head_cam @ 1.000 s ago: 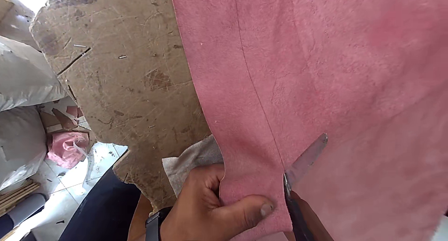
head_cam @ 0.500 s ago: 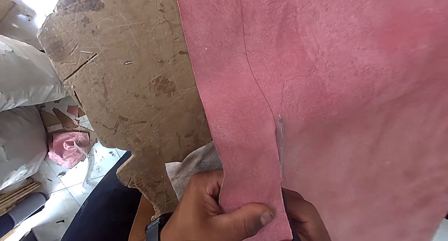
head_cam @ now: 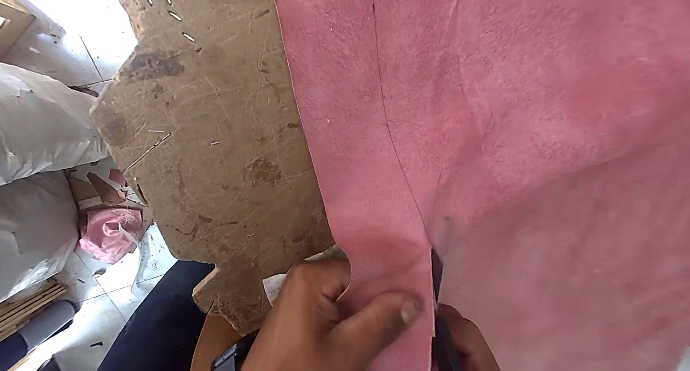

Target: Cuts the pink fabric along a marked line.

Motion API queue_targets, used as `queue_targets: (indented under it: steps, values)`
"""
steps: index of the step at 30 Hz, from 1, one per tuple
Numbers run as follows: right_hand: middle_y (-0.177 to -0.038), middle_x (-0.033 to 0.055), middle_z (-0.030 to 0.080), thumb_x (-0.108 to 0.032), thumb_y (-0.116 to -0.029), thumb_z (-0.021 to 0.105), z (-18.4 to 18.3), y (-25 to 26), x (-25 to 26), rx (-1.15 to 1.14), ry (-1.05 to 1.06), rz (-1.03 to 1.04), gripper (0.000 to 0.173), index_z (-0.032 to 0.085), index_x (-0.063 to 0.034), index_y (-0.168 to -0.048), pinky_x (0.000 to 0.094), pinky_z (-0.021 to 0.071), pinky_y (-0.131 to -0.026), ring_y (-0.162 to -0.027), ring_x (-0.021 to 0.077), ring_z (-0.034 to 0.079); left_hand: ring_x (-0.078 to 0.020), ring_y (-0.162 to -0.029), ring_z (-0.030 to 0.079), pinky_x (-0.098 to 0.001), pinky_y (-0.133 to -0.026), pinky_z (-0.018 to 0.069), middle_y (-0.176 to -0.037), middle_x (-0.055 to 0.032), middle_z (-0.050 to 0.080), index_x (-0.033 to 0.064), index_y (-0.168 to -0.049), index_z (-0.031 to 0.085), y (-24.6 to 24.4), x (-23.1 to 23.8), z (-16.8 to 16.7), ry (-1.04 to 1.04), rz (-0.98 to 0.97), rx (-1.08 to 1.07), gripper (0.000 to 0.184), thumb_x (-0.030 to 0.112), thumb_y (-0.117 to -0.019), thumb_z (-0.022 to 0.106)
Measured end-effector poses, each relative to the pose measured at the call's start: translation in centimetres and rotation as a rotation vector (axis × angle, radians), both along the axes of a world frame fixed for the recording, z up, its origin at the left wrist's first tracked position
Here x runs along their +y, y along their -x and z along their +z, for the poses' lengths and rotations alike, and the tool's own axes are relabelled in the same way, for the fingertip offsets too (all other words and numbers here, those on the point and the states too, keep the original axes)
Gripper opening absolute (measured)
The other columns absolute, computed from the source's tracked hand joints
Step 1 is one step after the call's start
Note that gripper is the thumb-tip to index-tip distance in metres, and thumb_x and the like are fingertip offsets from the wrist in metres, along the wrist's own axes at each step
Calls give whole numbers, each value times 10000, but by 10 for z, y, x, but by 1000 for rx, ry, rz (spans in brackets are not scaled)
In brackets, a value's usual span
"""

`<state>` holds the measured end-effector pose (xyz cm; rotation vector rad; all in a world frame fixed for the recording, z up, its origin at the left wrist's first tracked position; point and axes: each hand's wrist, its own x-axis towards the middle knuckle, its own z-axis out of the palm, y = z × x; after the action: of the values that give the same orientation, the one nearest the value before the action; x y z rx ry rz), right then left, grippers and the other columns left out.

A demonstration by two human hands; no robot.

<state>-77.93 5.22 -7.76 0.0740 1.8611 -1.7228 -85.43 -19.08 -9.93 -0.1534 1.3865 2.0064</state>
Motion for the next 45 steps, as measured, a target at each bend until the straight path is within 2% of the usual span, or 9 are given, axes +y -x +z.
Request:
queue_targets:
  steps: [2, 7, 14, 18, 26, 29, 34, 38, 45]
  values:
    - [-877, -124, 621, -619, -968, 596, 3, 11, -4, 25, -3, 7, 431, 646, -190, -960, 84, 461, -693, -801, -97, 567, -118, -730, 720, -310, -670, 632, -826, -54, 747, 13, -943, 740, -4, -4, -1, -43, 2, 7, 160, 171, -964, 740]
    - [-926, -120, 626, -684, -960, 542, 6, 25, -8, 13, 8, 15, 512, 644, -187, -1025, 96, 470, -761, -878, -89, 578, -120, -717, 718, -309, -660, 626, -810, -64, 746, 3, -919, 738, -4, -5, -2, -80, 1, -13, 153, 152, -954, 749]
    - [-916, -108, 620, -787, -898, 521, 15, 35, -10, -35, -51, 43, 645, 631, -166, -1036, 111, 472, -754, -881, -82, 576, -113, -733, 718, -301, -671, 625, -818, -63, 746, 3, -928, 741, -5, -4, -5, -105, 29, 17, 136, 137, -949, 753]
    - [-872, -114, 600, -682, -946, 571, 12, 36, -12, -2, -53, 29, 498, 640, -189, -942, 98, 445, -687, -806, -88, 549, -114, -732, 718, -301, -671, 624, -817, -66, 745, -1, -926, 736, -6, -4, -6, -105, 43, 38, 135, 132, -943, 759]
    - [-840, -65, 635, -428, -1006, 648, -2, 39, -12, 63, -60, 27, 337, 650, -123, -864, 123, 490, -685, -784, -48, 588, -116, -758, 726, -310, -700, 627, -846, -74, 754, -8, -952, 741, -10, -12, -2, -117, 64, 9, 116, 106, -944, 751]
    - [-832, -56, 632, -429, -998, 662, -3, 42, -10, 38, -5, 12, 337, 655, -118, -870, 135, 493, -660, -758, -32, 588, -126, -750, 725, -320, -699, 627, -838, -85, 751, -15, -944, 737, -14, -14, 0, -113, 71, -7, 118, 102, -949, 744]
    - [-769, -101, 614, -633, -975, 568, 4, 63, -8, 16, -28, 49, 449, 638, -191, -940, 124, 461, -584, -662, -50, 557, -103, -712, 711, -318, -658, 604, -767, -71, 735, 5, -865, 738, -29, -14, -1, -12, 9, 76, 203, 185, -958, 750]
    - [-904, -94, 652, -721, -942, 529, 9, 76, -10, -41, -4, 59, 559, 659, -196, -1082, 153, 505, -636, -780, -28, 611, -109, -717, 711, -315, -666, 603, -770, -86, 735, -11, -859, 735, -31, -16, -3, -41, 51, 73, 193, 158, -950, 756]
    - [-868, -95, 650, -532, -986, 630, 7, 85, -18, 16, -54, 38, 362, 686, -177, -944, 145, 511, -657, -759, -44, 599, -103, -745, 701, -307, -704, 592, -775, -94, 724, -16, -858, 722, -37, -20, -9, -33, 73, 93, 196, 156, -942, 764]
